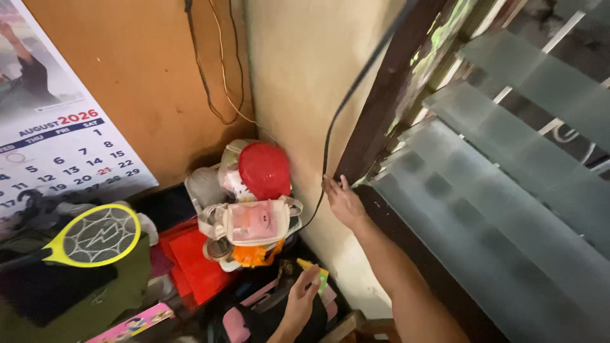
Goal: The person wipes a frosted glass window and its wooden frame using a cloth. They clean the glass panes, the frame edges, and the window sill, moving systematically across the surface.
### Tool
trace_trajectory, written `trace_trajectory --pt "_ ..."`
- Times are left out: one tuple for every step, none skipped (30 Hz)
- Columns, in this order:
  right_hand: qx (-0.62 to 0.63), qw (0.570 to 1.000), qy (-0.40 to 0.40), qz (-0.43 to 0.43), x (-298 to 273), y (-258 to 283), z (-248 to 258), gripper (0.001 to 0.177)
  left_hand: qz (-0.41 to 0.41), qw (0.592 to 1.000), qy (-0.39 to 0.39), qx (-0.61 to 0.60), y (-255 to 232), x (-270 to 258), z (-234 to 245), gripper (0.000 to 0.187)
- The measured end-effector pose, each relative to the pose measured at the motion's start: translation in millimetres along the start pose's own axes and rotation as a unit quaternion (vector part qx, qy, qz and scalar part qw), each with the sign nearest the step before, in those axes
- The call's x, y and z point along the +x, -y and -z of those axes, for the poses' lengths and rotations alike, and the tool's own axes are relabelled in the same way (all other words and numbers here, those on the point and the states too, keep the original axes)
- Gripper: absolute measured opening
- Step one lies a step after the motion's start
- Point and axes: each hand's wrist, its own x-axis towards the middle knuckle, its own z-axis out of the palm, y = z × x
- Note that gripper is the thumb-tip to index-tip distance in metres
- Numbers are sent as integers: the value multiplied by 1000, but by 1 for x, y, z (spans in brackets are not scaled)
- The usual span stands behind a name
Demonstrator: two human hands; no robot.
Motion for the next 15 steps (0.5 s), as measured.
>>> trace_trajectory --pt "-16 1000 4 2 -2 -1 6 58 16 1000 3 13 3 5 -1 53" --pt "4 1000 -17 -10 -7 -3 12 57 8 1000 7 2 7 10 -4 52" --pt "24 999 -39 -22 -16 -5 18 57 -1 1000 12 -10 10 13 -9 52" --pt "48 996 -58 -37 -29 -1 26 57 -5 1000 17 -17 13 13 -10 51" --pt "58 998 -19 -16 -47 0 30 53 -13 1000 21 -6 14 14 -8 51" --pt "69 997 21 7 -73 -2 33 50 -20 1000 24 3 15 11 -7 50" --pt "80 994 61 31 -92 -3 37 46 -27 999 27 12 16 9 -6 50" --pt "80 995 53 36 -103 -5 39 47 -26 999 28 10 14 8 -6 50" --pt "81 995 46 42 -113 -6 41 47 -25 999 30 7 12 9 -5 50" --pt "79 995 35 49 -114 -8 40 47 -28 999 30 5 8 11 -5 51" --pt "84 992 75 56 -109 -7 39 45 -36 999 26 27 7 8 -7 50" --pt "85 988 110 64 -93 -9 37 43 -50 997 20 48 5 9 -9 49" --pt "86 983 145 70 -76 -12 35 42 -63 996 14 69 3 13 -10 49" --pt "67 987 133 62 -58 -16 33 43 -48 998 14 49 3 18 -9 49" --pt "47 990 121 53 -38 -22 32 45 -34 999 14 28 6 23 -7 50"
